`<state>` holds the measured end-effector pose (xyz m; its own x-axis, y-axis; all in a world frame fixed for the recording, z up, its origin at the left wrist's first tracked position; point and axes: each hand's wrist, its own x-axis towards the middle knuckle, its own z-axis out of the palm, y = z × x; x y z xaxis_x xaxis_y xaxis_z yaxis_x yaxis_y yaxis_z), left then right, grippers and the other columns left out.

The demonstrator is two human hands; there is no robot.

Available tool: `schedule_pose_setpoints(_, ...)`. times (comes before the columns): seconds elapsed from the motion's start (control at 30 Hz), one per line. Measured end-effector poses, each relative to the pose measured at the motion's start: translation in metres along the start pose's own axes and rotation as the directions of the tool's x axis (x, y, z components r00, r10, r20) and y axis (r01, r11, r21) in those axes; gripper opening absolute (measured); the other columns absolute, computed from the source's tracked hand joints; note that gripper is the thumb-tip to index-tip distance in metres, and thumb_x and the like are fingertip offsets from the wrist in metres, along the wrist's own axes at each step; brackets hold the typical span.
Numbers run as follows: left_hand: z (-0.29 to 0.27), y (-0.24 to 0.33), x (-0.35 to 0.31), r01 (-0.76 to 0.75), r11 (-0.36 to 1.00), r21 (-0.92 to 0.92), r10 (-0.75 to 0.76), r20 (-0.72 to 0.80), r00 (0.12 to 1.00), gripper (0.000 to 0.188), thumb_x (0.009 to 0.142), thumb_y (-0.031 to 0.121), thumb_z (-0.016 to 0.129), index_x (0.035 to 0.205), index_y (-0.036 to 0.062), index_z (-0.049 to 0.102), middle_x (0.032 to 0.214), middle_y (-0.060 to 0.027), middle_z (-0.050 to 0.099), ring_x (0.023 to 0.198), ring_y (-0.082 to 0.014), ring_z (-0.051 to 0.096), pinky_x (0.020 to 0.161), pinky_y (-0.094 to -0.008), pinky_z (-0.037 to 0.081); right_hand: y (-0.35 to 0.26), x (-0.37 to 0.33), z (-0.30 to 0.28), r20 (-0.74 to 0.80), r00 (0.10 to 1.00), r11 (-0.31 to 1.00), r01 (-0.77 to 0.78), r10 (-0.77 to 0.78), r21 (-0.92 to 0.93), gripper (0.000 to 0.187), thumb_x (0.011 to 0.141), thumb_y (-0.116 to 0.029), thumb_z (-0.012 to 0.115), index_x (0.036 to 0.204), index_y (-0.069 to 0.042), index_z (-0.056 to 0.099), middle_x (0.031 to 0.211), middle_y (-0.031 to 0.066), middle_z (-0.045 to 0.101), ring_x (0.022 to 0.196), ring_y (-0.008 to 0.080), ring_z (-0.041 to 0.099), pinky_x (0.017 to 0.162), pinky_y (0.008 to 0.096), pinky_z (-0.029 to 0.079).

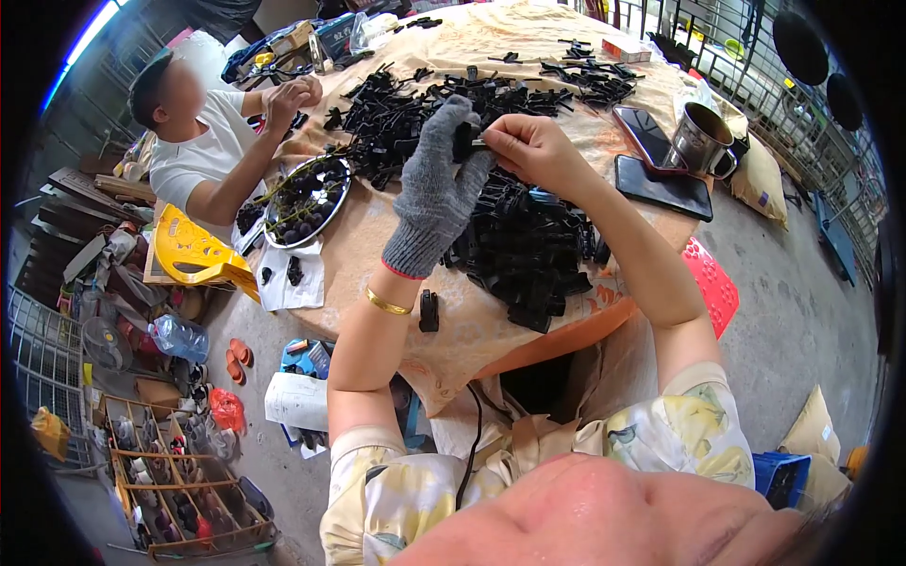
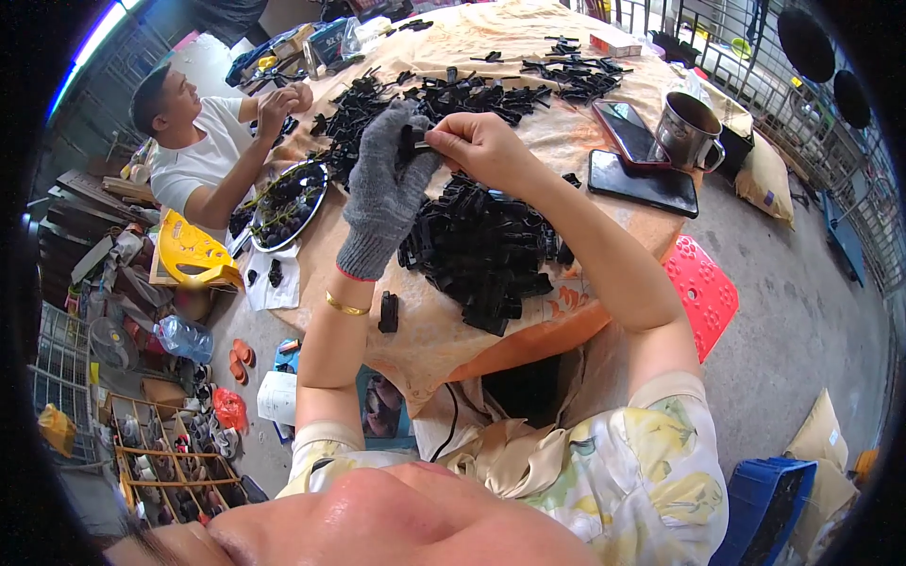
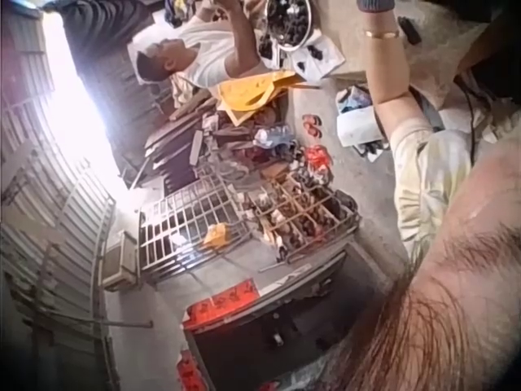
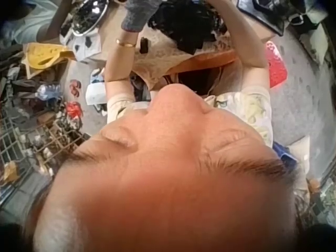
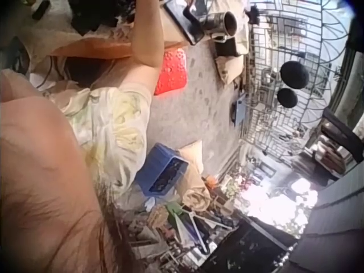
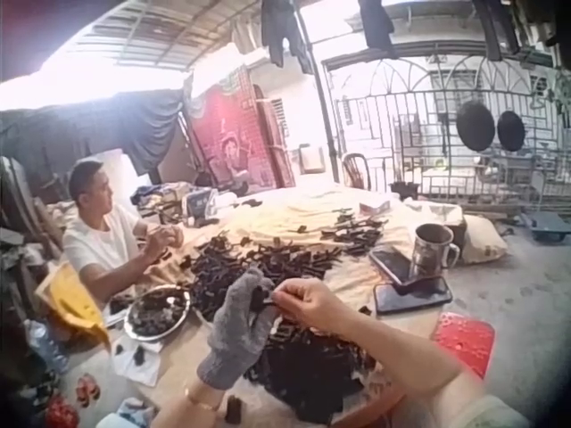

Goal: Sorting and inspecting small black plastic components on a production table.

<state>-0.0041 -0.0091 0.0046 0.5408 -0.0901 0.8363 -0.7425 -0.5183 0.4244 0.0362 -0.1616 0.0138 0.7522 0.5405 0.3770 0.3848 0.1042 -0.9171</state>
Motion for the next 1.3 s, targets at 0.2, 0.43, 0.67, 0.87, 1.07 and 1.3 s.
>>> schedule_pose_setpoints(0.2,0.003,-0.012,-0.004,0.112,0.986,-0.125,-0.110,0.026,0.994,0.044,0.074,0.004,0.066,0.112,0.0019,0.043,0.101,-0.0106,0.055,0.087,-0.0184,0.058,0.076,-0.0282,0.047,0.008,0.003,-0.003,-0.016,0.994,0.984,0.101,-0.104,-0.147,0.020,0.087,-0.020,0.054,0.082,-0.002,0.058,0.058,-0.0036,0.048,0.051,0.0027,0.040,0.045,0.0183,0.031)
schedule_pose_setpoints(0.43,0.000,0.005,0.001,-0.010,1.000,-0.012,0.010,-0.020,1.000,0.030,0.075,0.002,0.064,0.101,0.0023,0.050,0.098,-0.0094,0.058,0.083,-0.0176,0.059,0.073,-0.0266,0.048,-0.004,0.000,0.001,-0.027,0.999,0.999,-0.043,0.042,-0.009,0.018,0.088,-0.019,0.053,0.082,-0.002,0.058,0.056,-0.0026,0.047,0.046,0.0030,0.038,0.040,0.0184,0.029)
schedule_pose_setpoints(0.67,0.000,0.008,-0.002,-0.012,0.998,0.068,0.013,-0.014,1.000,0.026,0.075,0.001,0.064,0.098,0.0024,0.052,0.096,-0.0096,0.061,0.082,-0.0173,0.061,0.072,-0.0272,0.049,-0.009,-0.003,0.002,0.025,0.993,0.986,-0.119,0.117,0.120,0.017,0.088,-0.018,0.053,0.081,-0.003,0.056,0.055,-0.0028,0.046,0.043,0.0032,0.036,0.038,0.0186,0.027)
schedule_pose_setpoints(0.87,0.000,0.006,-0.003,0.116,0.993,-0.022,-0.116,0.005,0.993,0.027,0.075,0.002,0.064,0.099,0.0016,0.052,0.097,-0.0093,0.060,0.084,-0.0146,0.060,0.073,-0.0262,0.048,-0.001,-0.001,0.003,-0.063,0.996,0.989,0.054,-0.064,-0.137,0.017,0.087,-0.016,0.053,0.078,-0.002,0.056,0.055,-0.0033,0.045,0.048,0.0029,0.038,0.042,0.0188,0.029)
schedule_pose_setpoints(1.07,0.000,0.006,-0.003,0.217,0.940,-0.265,-0.216,0.034,0.976,0.026,0.075,0.001,0.064,0.099,0.0002,0.053,0.097,-0.0089,0.060,0.084,-0.0141,0.059,0.074,-0.0258,0.048,-0.001,-0.002,0.005,-0.075,0.986,0.977,0.135,-0.149,-0.163,0.017,0.088,-0.015,0.053,0.078,-0.002,0.056,0.055,-0.0039,0.044,0.048,0.0024,0.038,0.042,0.0185,0.028)
schedule_pose_setpoints(1.3,-0.004,0.008,-0.003,-0.095,0.993,0.076,0.094,0.015,0.995,0.021,0.077,0.001,0.063,0.097,0.0004,0.056,0.097,-0.0086,0.062,0.085,-0.0141,0.060,0.074,-0.0260,0.049,-0.011,-0.006,0.002,0.041,0.984,0.975,-0.175,0.171,0.134,0.020,0.090,-0.020,0.050,0.077,-0.004,0.053,0.052,-0.0055,0.038,0.042,0.0025,0.031,0.037,0.0189,0.022)
